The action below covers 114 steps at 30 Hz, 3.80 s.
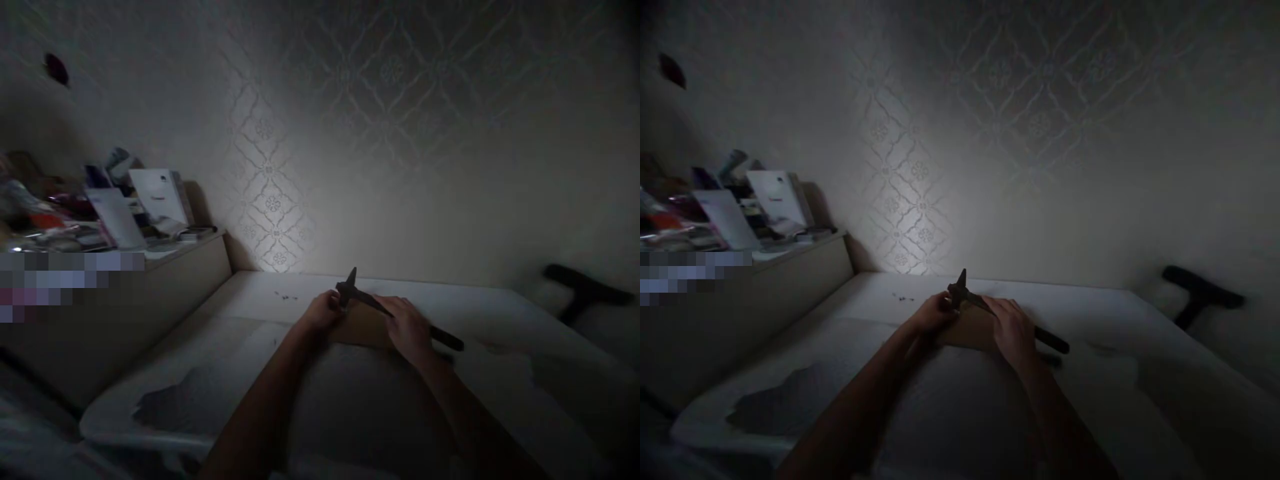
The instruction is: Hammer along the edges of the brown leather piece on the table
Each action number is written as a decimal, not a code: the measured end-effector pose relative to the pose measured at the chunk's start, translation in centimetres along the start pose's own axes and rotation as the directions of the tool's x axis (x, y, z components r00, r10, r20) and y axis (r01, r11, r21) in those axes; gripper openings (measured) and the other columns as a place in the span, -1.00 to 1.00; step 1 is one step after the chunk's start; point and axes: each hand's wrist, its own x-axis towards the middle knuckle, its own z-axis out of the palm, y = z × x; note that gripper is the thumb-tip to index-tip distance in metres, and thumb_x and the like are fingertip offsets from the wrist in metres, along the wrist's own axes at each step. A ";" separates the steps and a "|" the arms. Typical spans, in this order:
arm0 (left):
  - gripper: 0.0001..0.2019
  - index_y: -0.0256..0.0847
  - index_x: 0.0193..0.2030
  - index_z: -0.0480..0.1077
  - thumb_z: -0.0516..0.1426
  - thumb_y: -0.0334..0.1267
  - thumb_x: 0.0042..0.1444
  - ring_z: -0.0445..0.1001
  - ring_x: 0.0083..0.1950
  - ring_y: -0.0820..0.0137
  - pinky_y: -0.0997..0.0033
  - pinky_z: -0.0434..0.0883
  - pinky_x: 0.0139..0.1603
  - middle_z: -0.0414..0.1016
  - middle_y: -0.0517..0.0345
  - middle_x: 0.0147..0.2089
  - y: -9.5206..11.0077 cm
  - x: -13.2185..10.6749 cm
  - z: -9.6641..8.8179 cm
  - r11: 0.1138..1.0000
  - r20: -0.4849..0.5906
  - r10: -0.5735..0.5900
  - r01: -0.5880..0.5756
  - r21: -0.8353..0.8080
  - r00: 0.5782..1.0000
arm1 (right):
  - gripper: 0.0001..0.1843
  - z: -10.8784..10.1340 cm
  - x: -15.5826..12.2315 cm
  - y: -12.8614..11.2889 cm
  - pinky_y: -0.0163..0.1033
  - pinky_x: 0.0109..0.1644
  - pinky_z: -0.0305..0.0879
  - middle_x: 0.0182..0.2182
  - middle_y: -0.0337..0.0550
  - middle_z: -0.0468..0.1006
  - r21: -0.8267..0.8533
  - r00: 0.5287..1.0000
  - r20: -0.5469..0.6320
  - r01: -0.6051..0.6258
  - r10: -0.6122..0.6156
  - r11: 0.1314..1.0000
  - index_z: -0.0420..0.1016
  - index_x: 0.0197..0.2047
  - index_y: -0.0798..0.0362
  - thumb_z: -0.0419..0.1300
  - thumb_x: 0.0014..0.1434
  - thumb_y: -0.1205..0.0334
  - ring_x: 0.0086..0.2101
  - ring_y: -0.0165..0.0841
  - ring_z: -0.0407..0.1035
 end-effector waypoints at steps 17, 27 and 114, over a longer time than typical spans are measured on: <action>-0.68 -0.26 -0.18 0.40 0.22 -0.46 -0.15 0.47 -0.25 0.35 0.46 0.37 -0.27 0.53 0.12 -0.28 -0.2 0.2 0.0 1.000 0.010 0.023 -0.023 0.012 1.000 | -0.42 -0.3 0.0 -0.2 -0.09 0.02 0.39 -0.06 -0.12 0.57 0.003 1.000 0.004 -0.009 0.009 1.000 0.47 0.09 -0.03 -0.01 0.07 0.55 -0.08 -0.24 0.40; -0.67 -0.27 -0.16 0.40 0.21 -0.49 -0.15 0.49 -0.21 0.33 0.44 0.40 -0.23 0.54 0.08 -0.25 -0.4 0.3 -0.1 0.999 0.041 0.032 -0.031 -0.022 0.999 | -0.38 0.0 0.0 0.3 -0.10 0.02 0.41 -0.07 -0.15 0.57 0.006 1.000 -0.002 0.004 -0.004 1.000 0.47 0.10 -0.09 0.02 0.04 0.57 -0.09 -0.26 0.42; -0.65 -0.25 -0.13 0.38 0.18 -0.50 -0.12 0.47 -0.24 0.40 0.49 0.38 -0.24 0.51 0.17 -0.30 0.4 -0.2 0.1 0.995 -0.006 0.021 -0.021 0.094 1.000 | -0.50 -0.7 -0.1 1.4 -0.14 0.00 0.37 -0.08 -0.14 0.57 -0.039 0.999 0.002 0.033 -0.033 0.999 0.46 0.09 -0.02 0.02 0.14 0.50 -0.10 -0.26 0.40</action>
